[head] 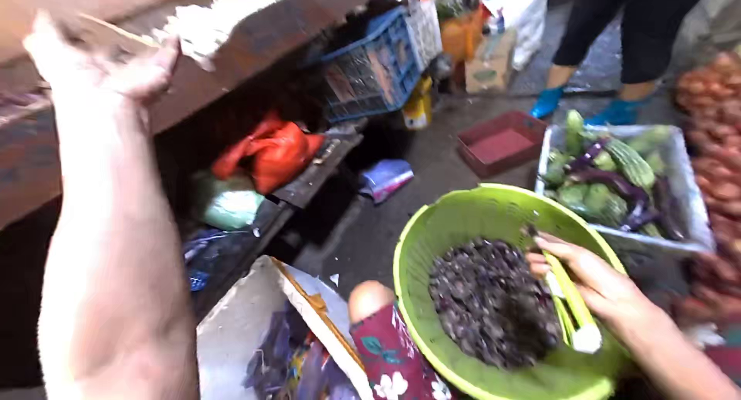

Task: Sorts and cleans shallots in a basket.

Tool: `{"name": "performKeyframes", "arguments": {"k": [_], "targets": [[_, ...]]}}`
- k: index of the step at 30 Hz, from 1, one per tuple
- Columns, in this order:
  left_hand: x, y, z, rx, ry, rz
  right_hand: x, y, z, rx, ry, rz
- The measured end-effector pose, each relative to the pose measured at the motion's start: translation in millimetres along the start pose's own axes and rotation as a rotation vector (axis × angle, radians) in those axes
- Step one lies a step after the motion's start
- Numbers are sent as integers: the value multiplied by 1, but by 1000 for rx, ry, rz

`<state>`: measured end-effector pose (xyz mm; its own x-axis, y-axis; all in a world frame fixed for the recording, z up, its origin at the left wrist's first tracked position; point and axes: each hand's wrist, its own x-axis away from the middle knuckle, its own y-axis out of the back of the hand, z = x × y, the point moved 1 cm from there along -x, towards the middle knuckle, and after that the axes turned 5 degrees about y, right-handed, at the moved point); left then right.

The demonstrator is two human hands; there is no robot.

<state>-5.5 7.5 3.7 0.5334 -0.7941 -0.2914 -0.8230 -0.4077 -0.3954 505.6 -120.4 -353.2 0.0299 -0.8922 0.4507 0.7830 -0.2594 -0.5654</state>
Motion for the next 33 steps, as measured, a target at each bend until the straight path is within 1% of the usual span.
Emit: {"name": "performKeyframes", "arguments": {"k": [1, 2, 3, 5, 6, 7, 8, 9, 10, 12, 14, 15, 17, 18, 19, 20, 21, 22, 23, 24, 25, 26, 27, 28, 29, 30, 31, 33], "targets": [[24, -28, 25, -115, 69, 137, 2, -3, 0, 20, -31, 18], [59, -54, 60, -260, 137, 295, 3, -5, 0, 19, -57, 36], [98, -70, 105, -461, 206, 487, 4, -5, 0, -3, -79, 39], [172, -77, 218, -852, 401, 899, 5, -4, 0, -72, -115, 48], [202, -74, 280, -1101, 445, 1136, 6, -4, 2, -97, -127, 67], [228, -72, 340, -1368, 451, 1353, 6, -4, 4, -110, -136, 81], [253, -71, 391, -1585, 474, 1510, 6, -3, 7, -110, -139, 83], [275, -67, 432, -1732, 486, 1594, 7, -3, 10, -103, -133, 57], [292, -62, 462, -1821, 501, 1628, 9, -3, 11, -92, -118, 30], [317, -48, 504, -1908, 485, 1645, 14, -3, 12, -66, -80, 2], [331, -29, 541, -1916, 403, 1636, 21, -4, 14, -55, -66, 41], [335, -20, 555, -1928, 400, 1639, 22, -4, 16, -61, -66, 64], [345, -2, 577, -2012, 396, 1665, 22, -3, 17, -102, -77, 55], [350, 5, 586, -2051, 371, 1675, 20, -3, 18, -122, -85, 12], [355, 10, 590, -2075, 385, 1646, 16, -3, 18, -141, -96, -38], [359, 14, 591, -2089, 441, 1589, 13, -3, 18, -162, -102, -86], [363, 18, 590, -2077, 528, 1495, 12, -4, 17, -178, -102, -120], [365, 20, 589, -2034, 622, 1385, 12, -5, 18, -185, -99, -132], [364, 18, 584, -1977, 681, 1327, 11, -6, 18, -190, -91, -133], [361, 10, 574, -1924, 724, 1317, 11, -6, 19, -194, -83, -121], [356, -6, 554, -1855, 786, 1338, 10, -6, 19, -198, -74, -96], [350, -20, 536, -1736, 858, 1310, 10, -6, 18, -195, -64, -61], [344, -34, 515, -1538, 952, 1262, 10, -6, 16, -165, -52, -32], [336, -48, 497, -1302, 1056, 1197, 10, -7, 15, -104, -39, -13], [324, -57, 488, -1043, 1176, 1146, 11, -9, 13, -15, -23, -9], [311, -65, 481, -836, 1248, 1145, 11, -12, 12, 88, -6, -8], [300, -73, 467, -696, 1265, 1186, 11, -13, 10, 184, 19, 2], [290, -88, 429, -527, 1201, 1258, 14, -15, 6, 330, 72, 54]]}}
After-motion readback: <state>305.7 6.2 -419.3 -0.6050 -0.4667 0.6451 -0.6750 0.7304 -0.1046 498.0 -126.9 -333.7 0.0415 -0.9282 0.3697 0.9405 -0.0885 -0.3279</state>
